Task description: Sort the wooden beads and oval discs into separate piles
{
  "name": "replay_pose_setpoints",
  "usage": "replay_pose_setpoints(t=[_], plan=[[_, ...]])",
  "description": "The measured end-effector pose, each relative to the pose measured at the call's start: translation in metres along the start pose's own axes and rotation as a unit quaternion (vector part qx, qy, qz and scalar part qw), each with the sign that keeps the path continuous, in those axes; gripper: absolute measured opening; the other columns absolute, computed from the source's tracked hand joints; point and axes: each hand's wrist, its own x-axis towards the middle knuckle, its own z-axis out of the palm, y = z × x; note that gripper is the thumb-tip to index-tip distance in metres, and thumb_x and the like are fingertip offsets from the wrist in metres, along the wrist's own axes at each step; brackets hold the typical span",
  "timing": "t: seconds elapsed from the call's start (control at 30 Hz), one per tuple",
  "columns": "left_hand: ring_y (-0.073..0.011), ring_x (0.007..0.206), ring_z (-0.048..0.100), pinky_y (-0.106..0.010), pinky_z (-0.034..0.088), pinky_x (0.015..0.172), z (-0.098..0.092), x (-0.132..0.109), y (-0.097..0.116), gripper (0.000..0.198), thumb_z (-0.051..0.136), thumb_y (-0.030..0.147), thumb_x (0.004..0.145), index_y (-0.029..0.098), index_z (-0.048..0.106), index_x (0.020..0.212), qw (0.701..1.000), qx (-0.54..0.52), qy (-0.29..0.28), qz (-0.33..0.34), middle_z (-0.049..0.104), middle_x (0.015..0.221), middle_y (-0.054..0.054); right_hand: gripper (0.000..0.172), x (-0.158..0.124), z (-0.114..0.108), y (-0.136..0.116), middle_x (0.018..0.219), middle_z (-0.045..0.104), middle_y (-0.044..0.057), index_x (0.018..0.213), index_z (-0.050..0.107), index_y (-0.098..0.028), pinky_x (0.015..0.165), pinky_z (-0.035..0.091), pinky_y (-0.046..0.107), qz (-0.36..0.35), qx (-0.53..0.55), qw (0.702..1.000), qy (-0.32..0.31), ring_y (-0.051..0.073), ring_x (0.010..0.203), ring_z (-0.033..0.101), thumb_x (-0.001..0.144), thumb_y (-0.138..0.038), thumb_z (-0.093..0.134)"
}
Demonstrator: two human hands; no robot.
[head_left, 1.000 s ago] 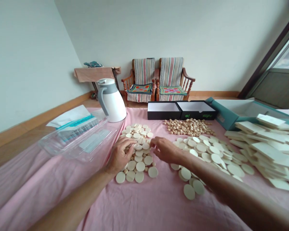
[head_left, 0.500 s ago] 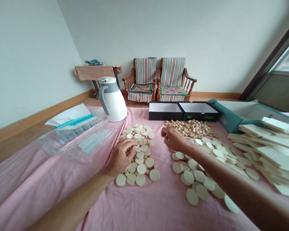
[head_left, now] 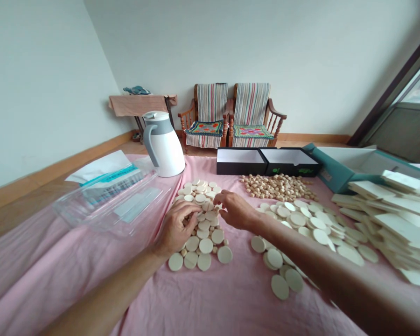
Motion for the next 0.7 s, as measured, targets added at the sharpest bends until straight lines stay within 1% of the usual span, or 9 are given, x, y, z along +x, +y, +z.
replay_pose_setpoints(t=[0.13,0.23,0.33,0.43,0.53,0.6,0.63,0.7], plan=[[-0.0185,0.090,0.060,-0.034,0.048,0.083,-0.001,0.001,0.002,0.016,0.051,0.013,0.084,0.019,0.066,0.088,1.000,0.005,0.001,0.001,0.067,0.089,-0.006,0.017,0.003,0.012,-0.006,0.089,0.060,0.009,0.089,0.057,-0.014,0.067,0.038,0.023,0.026,-0.008,1.000,0.010,0.015,0.078,0.056,0.079,-0.010,0.044],[-0.0185,0.089,0.060,-0.033,0.047,0.082,-0.003,0.003,0.004,0.016,0.051,0.012,0.084,0.019,0.066,0.087,1.000,0.009,0.004,0.008,0.067,0.088,-0.005,0.017,0.001,0.011,-0.002,0.090,0.059,0.008,0.089,0.056,-0.015,0.065,0.036,0.022,0.038,-0.027,0.999,0.017,0.014,0.075,0.054,0.076,-0.010,0.046],[-0.0182,0.088,0.060,-0.033,0.048,0.081,-0.004,0.004,0.006,0.016,0.052,0.011,0.083,0.018,0.066,0.086,1.000,0.008,0.006,0.011,0.067,0.087,-0.005,0.020,-0.001,0.001,0.017,0.089,0.057,0.007,0.088,0.056,-0.015,0.061,0.033,0.023,0.068,-0.077,0.994,0.032,0.014,0.072,0.053,0.072,-0.007,0.048],[-0.0184,0.088,0.059,-0.033,0.048,0.082,-0.004,0.003,0.005,0.017,0.051,0.011,0.082,0.018,0.066,0.087,1.000,0.006,0.001,0.004,0.067,0.087,-0.005,0.019,-0.002,-0.016,0.046,0.088,0.056,0.008,0.085,0.057,-0.014,0.060,0.032,0.024,0.124,-0.127,0.983,0.050,0.015,0.073,0.053,0.070,-0.006,0.049],[-0.0189,0.090,0.059,-0.035,0.048,0.083,-0.003,0.002,0.004,0.017,0.051,0.011,0.083,0.018,0.066,0.087,1.000,0.005,-0.005,-0.003,0.067,0.088,-0.006,0.022,-0.002,-0.032,0.066,0.091,0.055,0.010,0.091,0.059,-0.014,0.058,0.031,0.024,0.179,-0.153,0.966,0.104,0.015,0.069,0.053,0.076,-0.007,0.044],[-0.0191,0.090,0.059,-0.035,0.048,0.083,-0.003,0.001,0.004,0.017,0.051,0.012,0.083,0.018,0.065,0.086,1.000,0.003,-0.007,-0.004,0.067,0.089,-0.006,0.024,-0.003,-0.037,0.067,0.093,0.055,0.010,0.094,0.060,-0.015,0.059,0.032,0.024,0.179,-0.144,0.964,0.130,0.015,0.069,0.053,0.079,-0.009,0.043],[-0.0191,0.090,0.059,-0.035,0.048,0.083,-0.003,0.001,0.003,0.016,0.051,0.012,0.083,0.018,0.066,0.087,1.000,0.003,-0.006,-0.004,0.067,0.088,-0.006,0.024,-0.004,-0.037,0.063,0.092,0.056,0.009,0.094,0.060,-0.015,0.061,0.033,0.024,0.163,-0.132,0.969,0.132,0.015,0.071,0.053,0.078,-0.009,0.043],[-0.0190,0.089,0.059,-0.035,0.048,0.082,-0.002,0.001,0.003,0.016,0.051,0.012,0.083,0.018,0.066,0.087,1.000,0.003,-0.005,-0.004,0.067,0.088,-0.006,0.023,-0.005,-0.032,0.050,0.089,0.059,0.008,0.090,0.061,-0.015,0.065,0.035,0.024,0.117,-0.097,0.982,0.114,0.015,0.076,0.054,0.075,-0.007,0.046]])
